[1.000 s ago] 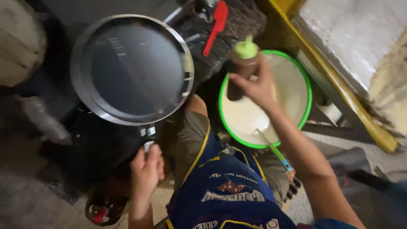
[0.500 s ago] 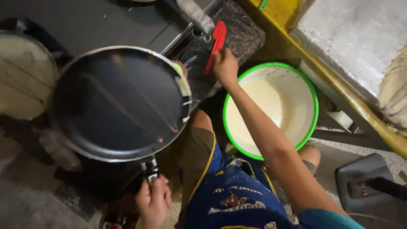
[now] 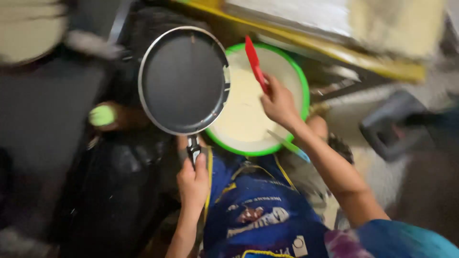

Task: Dipping a frying pan into batter and placing it on a stove to cook thin crepes or wrappers

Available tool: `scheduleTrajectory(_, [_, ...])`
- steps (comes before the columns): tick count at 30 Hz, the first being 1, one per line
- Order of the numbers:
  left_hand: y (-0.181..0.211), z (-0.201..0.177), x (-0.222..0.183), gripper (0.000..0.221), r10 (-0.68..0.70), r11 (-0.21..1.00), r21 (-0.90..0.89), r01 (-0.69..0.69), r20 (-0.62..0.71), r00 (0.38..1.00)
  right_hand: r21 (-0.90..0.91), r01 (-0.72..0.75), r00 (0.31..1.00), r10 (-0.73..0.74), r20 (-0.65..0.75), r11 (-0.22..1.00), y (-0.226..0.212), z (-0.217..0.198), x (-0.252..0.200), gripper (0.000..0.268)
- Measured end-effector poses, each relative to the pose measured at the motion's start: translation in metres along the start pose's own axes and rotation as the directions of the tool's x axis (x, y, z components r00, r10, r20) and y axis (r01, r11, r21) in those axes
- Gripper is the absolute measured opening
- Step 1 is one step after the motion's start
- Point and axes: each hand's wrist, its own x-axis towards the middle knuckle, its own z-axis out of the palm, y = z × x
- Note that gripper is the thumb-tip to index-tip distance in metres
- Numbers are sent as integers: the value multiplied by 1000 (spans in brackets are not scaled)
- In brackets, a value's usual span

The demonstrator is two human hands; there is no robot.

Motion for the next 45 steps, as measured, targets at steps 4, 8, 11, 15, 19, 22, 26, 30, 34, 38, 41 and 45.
scheduleTrajectory(4, [23,83,-14,39,237,956,117,-271,242,941,-242,-13,965,-51,-256,970,72,-57,-159,53])
scheduleTrajectory(8, [46,149,-46,43,281,908,127,-400,523,805,-576,-72,867,-235,-440,815,184,-31,-253,59])
scheduleTrajectory(11, [48,181,-68,51,217,873,202,-445,655,724,-698,-303,747,-293,-596,649,241,-47,-289,65])
scheduleTrajectory(15, [50,194,-87,50,93,845,284,-453,757,647,-370,-406,704,27,-710,835,245,-60,-331,56])
scheduleTrajectory(19, [55,191,-103,52,41,800,326,-504,809,587,-272,-477,699,173,-694,836,252,-24,-345,62])
scheduleTrajectory(22, [51,192,-102,50,15,812,341,-473,799,601,-90,-492,667,309,-678,866,265,-29,-350,65])
scheduleTrajectory(26, [48,193,-103,54,57,811,317,-492,795,605,-286,-501,692,179,-699,817,258,-15,-350,61])
scheduleTrajectory(30, [58,187,-109,53,16,854,282,-437,826,564,-136,-479,622,226,-750,867,274,-27,-352,52])
scheduleTrajectory(34, [60,187,-110,50,-13,894,252,-371,841,541,-179,-474,637,195,-746,862,276,-28,-360,55])
scheduleTrajectory(38, [53,192,-111,42,-61,929,232,-287,863,502,197,-673,553,662,-505,713,262,-40,-355,49])
scheduleTrajectory(41, [42,201,-113,37,-77,990,121,-73,895,439,296,-315,488,422,-764,902,287,-27,-359,45])
scheduleTrajectory(45, [27,212,-107,38,-68,979,2,205,946,316,271,32,505,218,-835,962,281,-36,-327,35])
